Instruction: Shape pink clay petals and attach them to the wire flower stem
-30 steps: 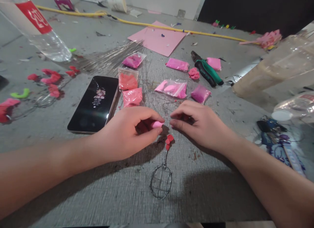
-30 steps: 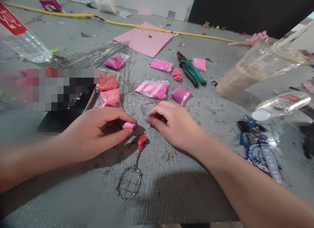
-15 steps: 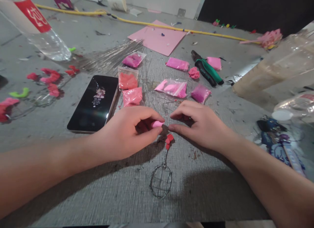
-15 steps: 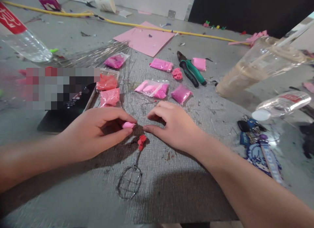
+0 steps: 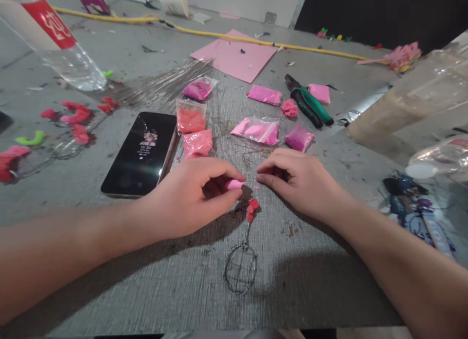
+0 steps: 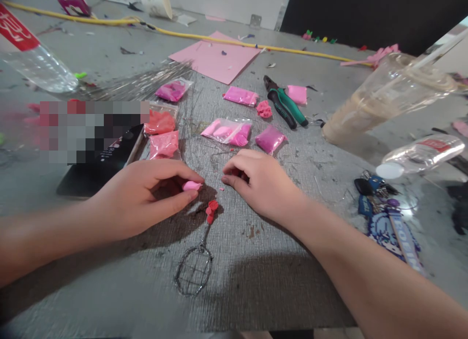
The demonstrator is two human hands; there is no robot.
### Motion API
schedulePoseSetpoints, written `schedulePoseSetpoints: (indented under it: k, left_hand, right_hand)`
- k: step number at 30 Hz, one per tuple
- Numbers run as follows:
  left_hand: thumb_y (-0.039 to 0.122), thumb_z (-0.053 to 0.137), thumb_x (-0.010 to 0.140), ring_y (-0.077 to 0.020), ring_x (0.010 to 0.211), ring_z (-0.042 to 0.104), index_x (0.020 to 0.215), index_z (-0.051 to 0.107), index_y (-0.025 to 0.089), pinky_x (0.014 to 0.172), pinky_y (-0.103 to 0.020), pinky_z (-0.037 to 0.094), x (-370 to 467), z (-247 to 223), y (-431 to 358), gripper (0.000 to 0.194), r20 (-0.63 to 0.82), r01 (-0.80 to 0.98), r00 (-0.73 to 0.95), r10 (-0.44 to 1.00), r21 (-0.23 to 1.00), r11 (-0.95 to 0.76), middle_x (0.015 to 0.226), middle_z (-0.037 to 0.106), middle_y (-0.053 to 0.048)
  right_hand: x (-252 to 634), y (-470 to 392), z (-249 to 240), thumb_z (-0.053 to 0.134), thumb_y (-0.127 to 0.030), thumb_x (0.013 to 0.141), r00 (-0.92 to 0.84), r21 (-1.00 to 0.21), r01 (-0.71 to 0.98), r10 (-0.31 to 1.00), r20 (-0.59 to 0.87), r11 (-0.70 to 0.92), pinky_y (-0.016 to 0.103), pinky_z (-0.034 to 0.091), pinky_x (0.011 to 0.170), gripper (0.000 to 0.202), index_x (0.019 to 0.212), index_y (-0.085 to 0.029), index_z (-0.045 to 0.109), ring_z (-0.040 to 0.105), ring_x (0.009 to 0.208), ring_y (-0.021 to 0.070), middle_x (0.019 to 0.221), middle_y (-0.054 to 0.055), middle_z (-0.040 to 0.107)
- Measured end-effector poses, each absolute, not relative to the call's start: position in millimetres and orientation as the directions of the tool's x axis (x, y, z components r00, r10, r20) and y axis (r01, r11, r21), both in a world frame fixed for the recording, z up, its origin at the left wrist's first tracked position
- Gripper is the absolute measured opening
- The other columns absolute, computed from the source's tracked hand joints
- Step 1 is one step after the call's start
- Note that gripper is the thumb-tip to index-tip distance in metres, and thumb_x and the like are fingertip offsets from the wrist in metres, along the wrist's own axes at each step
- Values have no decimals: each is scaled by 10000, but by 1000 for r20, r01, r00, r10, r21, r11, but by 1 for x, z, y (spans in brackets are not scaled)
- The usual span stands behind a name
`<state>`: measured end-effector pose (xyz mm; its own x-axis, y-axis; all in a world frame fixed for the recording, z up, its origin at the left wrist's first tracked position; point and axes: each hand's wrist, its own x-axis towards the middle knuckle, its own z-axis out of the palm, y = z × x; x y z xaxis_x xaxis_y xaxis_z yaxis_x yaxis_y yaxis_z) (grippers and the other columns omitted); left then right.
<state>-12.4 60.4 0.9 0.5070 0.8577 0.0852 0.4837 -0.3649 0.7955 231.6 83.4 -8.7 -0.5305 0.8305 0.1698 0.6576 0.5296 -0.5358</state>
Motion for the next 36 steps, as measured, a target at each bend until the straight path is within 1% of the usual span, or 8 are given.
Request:
schedulePoseSetpoints:
  k: [5, 9, 13, 19, 24, 27, 31, 36]
  left_hand:
    - [247, 637, 931, -106, 666, 657, 932, 750, 176, 589, -201, 496, -12, 1, 61, 133, 93, 484, 515, 852, 789, -379, 784, 728, 3]
    - [247, 641, 929, -108, 668, 660, 922, 747, 179, 594, -204, 493, -12, 2, 62, 126, 94, 491, 515, 852, 782, -383, 776, 729, 6]
    - [260, 641, 932, -114, 670, 666, 938, 750, 185, 590, -207, 500, -12, 2, 62, 133, 83, 492, 512, 855, 787, -372, 784, 738, 1]
    - [272, 653, 929, -114, 680, 679, 964, 763, 185, 592, -200, 520, -12, 0, 60, 144, 82, 480, 498, 863, 803, -353, 812, 752, -5]
    - [264, 652, 932, -99, 664, 670, 968, 762, 182, 582, -185, 517, -12, -1, 61, 142, 87, 474, 505, 859, 803, -360, 805, 742, 4]
    - [263, 651, 934, -96, 667, 673, 977, 763, 177, 587, -181, 520, -13, 0, 61, 147, 82, 475, 505, 859, 805, -356, 810, 743, 5]
    - [267, 655, 939, -95, 702, 691, 988, 763, 176, 616, -175, 531, -13, -1, 60, 150, 84, 470, 505, 859, 808, -355, 839, 753, 4]
    - [252, 658, 934, -87, 697, 680, 973, 760, 171, 609, -168, 517, -12, -2, 61, 136, 97, 476, 510, 855, 796, -375, 832, 745, 7]
  right_hand:
    - [232, 81, -10, 757, -408, 930, -569, -522, 637, 803, 177, 567, 316, 441, 735, 219, 955, -193, 722, 611, 845, 189, 896, 37, 680]
    - [234, 80, -9, 742, -467, 931, -608, -517, 609, 773, 182, 601, 319, 441, 740, 288, 1001, -189, 721, 609, 861, 197, 920, 48, 679]
    - [234, 83, -8, 745, -418, 938, -614, -526, 608, 772, 163, 595, 314, 440, 730, 223, 995, -204, 721, 613, 840, 190, 920, 41, 689]
    - [233, 86, -7, 722, -254, 951, -540, -544, 645, 824, 173, 537, 312, 448, 727, 72, 891, -214, 720, 628, 801, 177, 857, 15, 710]
    - [232, 84, -8, 723, -237, 949, -530, -538, 649, 827, 188, 538, 308, 450, 714, 61, 898, -203, 724, 628, 802, 173, 855, 16, 705]
    - [232, 83, -7, 701, -249, 966, -541, -535, 646, 821, 181, 544, 315, 463, 734, 75, 907, -207, 721, 639, 827, 180, 874, 20, 706]
    - [231, 83, -7, 577, -221, 1028, -537, -532, 653, 825, 176, 539, 351, 497, 804, 163, 960, -211, 725, 675, 913, 211, 968, 48, 750]
    - [231, 79, -5, 563, -93, 982, -487, -564, 653, 850, 198, 506, 363, 547, 849, 229, 1058, -223, 736, 719, 962, 220, 1038, 42, 785]
